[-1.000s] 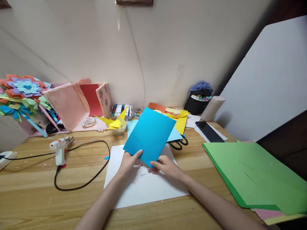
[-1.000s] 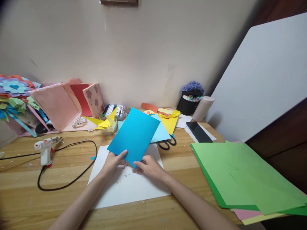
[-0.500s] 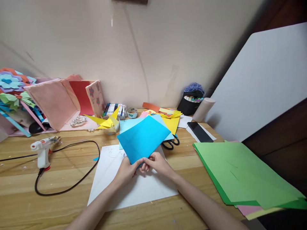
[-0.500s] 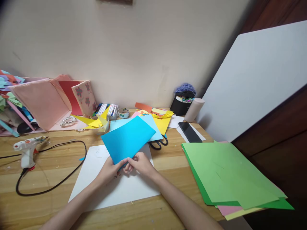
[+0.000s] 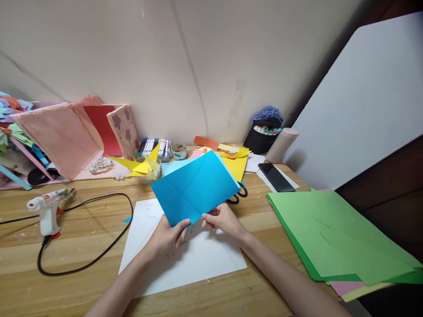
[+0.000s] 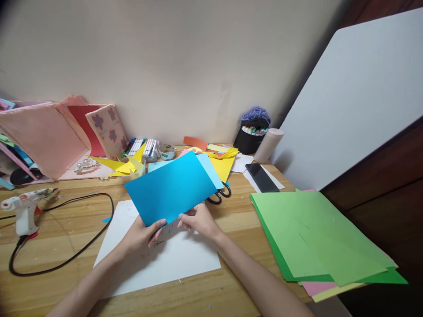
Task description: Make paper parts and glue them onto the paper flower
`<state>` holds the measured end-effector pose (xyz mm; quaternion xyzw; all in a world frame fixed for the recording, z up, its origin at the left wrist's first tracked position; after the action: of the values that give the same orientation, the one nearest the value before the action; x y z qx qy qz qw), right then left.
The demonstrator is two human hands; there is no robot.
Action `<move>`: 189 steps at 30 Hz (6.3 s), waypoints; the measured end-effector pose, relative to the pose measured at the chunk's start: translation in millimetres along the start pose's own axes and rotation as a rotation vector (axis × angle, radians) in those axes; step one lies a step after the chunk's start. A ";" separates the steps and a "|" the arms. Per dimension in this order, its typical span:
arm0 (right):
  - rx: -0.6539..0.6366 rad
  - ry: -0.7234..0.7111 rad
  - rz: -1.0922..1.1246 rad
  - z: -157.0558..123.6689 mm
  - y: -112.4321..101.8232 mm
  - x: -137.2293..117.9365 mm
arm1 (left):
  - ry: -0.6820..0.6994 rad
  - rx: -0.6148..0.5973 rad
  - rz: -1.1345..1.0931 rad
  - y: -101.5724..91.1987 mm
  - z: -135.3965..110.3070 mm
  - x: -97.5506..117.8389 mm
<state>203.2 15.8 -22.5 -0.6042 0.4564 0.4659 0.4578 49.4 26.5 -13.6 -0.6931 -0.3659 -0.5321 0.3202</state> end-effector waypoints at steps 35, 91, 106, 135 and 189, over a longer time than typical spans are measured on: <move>-0.058 0.092 0.077 -2.2 -90.1 -5.9 | -0.090 -0.009 0.195 -65.2 8.3 -6.1; -0.074 0.166 -0.089 -37.7 -58.8 8.9 | -0.003 0.498 0.036 -97.3 -69.0 8.2; 0.081 0.150 -0.318 28.6 -67.0 0.6 | 0.233 0.206 1.340 -35.0 5.1 12.3; 0.188 0.156 -0.063 -10.9 -45.6 27.9 | 0.258 0.279 1.359 -45.0 31.3 -2.4; 0.242 0.113 -0.129 35.1 -69.3 27.0 | 0.363 0.132 1.208 -38.2 17.3 -16.2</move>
<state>269.9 58.2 -45.3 -0.5980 0.4943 0.3423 0.5301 23.0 58.3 -31.2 -0.6549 0.1180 -0.3432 0.6629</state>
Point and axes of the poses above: each hand's wrist, its own z-axis towards the middle knuckle, its own y-axis out of the palm, x = y × z, the point moved 5 cm from there along z, towards the middle knuckle, and after that the axes turned 5 degrees about -z, right-handed, at the moved point
